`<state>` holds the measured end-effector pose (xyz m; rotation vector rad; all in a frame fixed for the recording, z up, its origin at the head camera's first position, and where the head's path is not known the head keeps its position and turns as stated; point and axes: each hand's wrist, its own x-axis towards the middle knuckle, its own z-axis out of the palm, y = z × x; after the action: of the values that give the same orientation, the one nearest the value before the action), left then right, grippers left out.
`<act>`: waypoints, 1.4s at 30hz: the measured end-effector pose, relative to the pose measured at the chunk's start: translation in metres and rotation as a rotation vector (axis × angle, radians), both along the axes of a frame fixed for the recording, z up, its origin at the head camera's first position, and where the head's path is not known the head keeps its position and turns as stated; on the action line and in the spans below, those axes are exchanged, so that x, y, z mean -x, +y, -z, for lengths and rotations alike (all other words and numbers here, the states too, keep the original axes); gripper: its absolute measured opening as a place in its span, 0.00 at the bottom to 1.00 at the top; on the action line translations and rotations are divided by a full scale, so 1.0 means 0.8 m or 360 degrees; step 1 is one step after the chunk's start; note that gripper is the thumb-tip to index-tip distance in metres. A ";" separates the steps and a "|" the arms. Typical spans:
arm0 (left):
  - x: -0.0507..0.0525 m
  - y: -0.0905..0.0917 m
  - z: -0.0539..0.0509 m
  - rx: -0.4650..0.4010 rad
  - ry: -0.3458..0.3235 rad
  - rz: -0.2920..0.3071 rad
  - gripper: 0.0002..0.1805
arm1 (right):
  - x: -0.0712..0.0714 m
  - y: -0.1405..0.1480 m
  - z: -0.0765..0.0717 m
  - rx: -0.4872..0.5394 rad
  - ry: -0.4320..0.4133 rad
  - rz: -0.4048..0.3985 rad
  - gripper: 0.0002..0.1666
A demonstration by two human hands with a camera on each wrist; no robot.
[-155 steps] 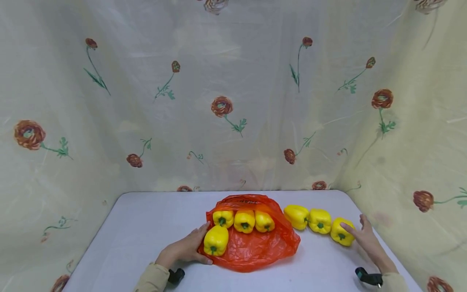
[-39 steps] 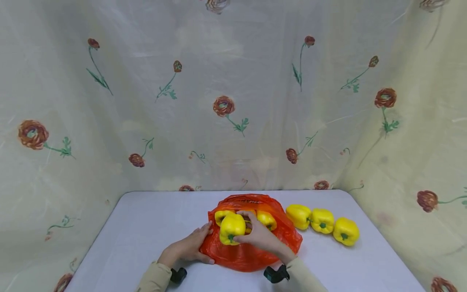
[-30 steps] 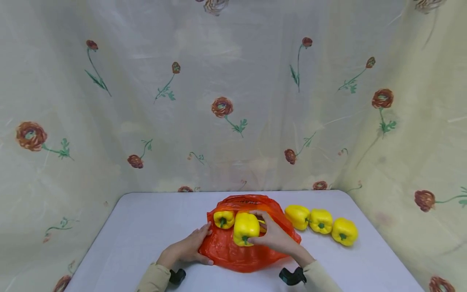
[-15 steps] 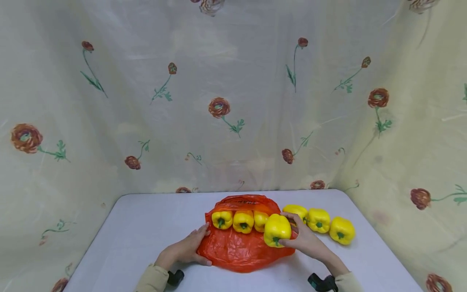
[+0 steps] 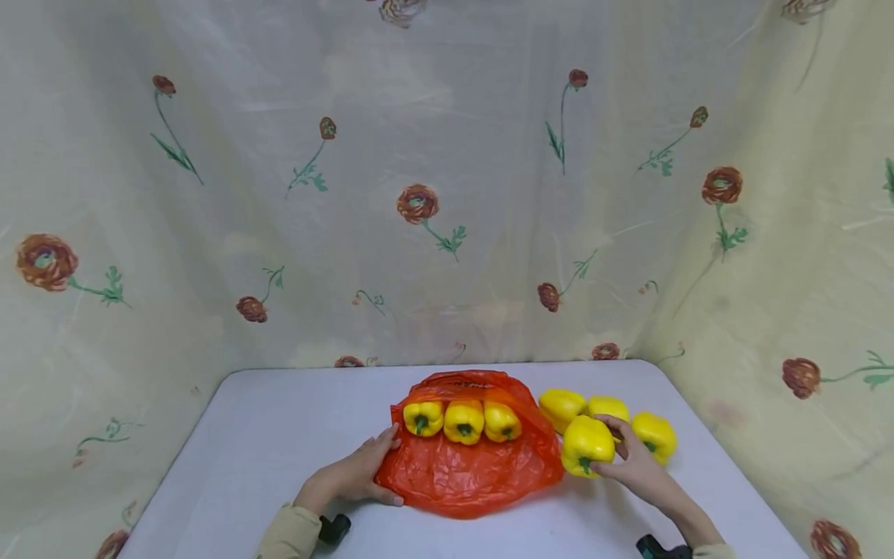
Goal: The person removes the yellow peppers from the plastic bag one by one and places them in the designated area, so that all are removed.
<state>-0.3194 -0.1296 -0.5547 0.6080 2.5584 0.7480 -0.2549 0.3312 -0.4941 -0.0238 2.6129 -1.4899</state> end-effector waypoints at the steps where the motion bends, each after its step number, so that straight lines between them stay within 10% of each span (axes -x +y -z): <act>1: 0.000 0.000 0.000 0.0000 0.0002 -0.0001 0.68 | 0.000 0.003 0.002 0.0007 -0.0012 0.0004 0.53; 21: 0.001 -0.002 0.002 0.0031 0.0012 0.0018 0.68 | 0.005 0.030 0.066 0.0100 -0.0094 -0.0035 0.53; 42: 0.001 0.000 -0.001 0.0029 0.0009 -0.0003 0.67 | 0.001 0.029 0.046 0.0031 -0.0063 -0.0091 0.57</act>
<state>-0.3206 -0.1294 -0.5542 0.6029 2.5682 0.7239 -0.2556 0.3544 -0.5309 -0.0699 2.5444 -1.4815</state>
